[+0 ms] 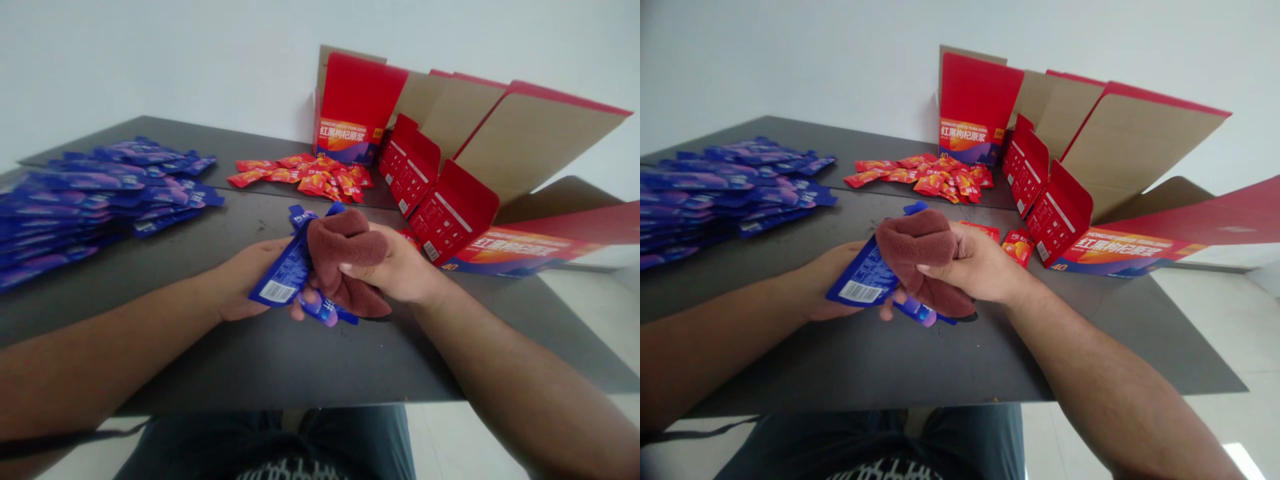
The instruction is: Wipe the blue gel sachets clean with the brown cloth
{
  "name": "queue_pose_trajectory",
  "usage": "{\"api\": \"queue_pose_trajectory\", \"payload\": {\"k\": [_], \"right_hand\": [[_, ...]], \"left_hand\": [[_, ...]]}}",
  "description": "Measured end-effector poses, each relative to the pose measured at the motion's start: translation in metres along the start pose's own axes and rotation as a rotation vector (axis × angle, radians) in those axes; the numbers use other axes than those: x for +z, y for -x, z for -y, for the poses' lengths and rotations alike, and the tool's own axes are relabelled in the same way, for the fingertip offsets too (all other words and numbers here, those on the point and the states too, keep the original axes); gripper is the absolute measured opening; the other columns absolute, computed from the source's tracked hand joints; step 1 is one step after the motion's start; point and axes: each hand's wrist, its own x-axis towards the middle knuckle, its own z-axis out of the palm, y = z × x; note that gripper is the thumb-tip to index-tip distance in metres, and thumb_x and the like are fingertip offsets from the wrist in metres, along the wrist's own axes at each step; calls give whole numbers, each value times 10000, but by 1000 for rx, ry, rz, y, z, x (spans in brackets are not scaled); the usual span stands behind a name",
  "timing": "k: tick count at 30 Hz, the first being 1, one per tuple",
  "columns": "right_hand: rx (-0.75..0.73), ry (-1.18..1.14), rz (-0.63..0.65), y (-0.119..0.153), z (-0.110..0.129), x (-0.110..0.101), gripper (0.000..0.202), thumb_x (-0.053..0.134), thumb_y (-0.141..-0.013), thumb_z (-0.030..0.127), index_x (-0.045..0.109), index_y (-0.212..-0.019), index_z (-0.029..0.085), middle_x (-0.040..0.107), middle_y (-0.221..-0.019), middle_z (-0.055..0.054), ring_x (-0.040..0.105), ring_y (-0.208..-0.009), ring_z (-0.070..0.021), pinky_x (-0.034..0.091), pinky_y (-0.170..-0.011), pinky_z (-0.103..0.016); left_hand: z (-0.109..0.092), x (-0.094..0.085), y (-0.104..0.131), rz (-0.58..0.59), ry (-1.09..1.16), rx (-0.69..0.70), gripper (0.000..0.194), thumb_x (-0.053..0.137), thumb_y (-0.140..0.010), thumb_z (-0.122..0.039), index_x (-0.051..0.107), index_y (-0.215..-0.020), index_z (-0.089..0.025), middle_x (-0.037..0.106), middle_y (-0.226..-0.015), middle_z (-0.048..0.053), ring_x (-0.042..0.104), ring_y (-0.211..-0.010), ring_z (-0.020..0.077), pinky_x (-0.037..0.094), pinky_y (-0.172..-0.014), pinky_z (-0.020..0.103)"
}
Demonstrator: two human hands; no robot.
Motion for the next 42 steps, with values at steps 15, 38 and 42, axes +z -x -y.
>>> {"api": "queue_pose_trajectory", "payload": {"k": [15,38,42], "right_hand": [[150,-89,-116,-5,-4,-3,440,931,-769,516,746,-1034,216,811,-985,-25,764,-974,-238,630,-925,-400],[-286,1196,-326,3,0,7,111,619,-867,145,606,-961,203,664,-1020,-126,628,-966,-291,554,-830,-420],[-348,1133,-19,4,-1,11,172,604,-939,168,632,-1106,200,688,-1103,-112,639,-1035,-272,560,-900,-402]], "left_hand": [[-2,-10,-3,-398,-1014,488,277,611,-974,-378,526,-771,-210,526,-665,-39,470,-580,122,379,-549,262],[3,-12,-7,-366,-728,423,270,667,-964,-432,540,-831,-234,562,-665,-27,492,-559,137,378,-506,264],[4,-12,-6,-308,-733,451,311,701,-944,-424,532,-779,-221,573,-698,-15,496,-586,132,398,-523,262]]}}
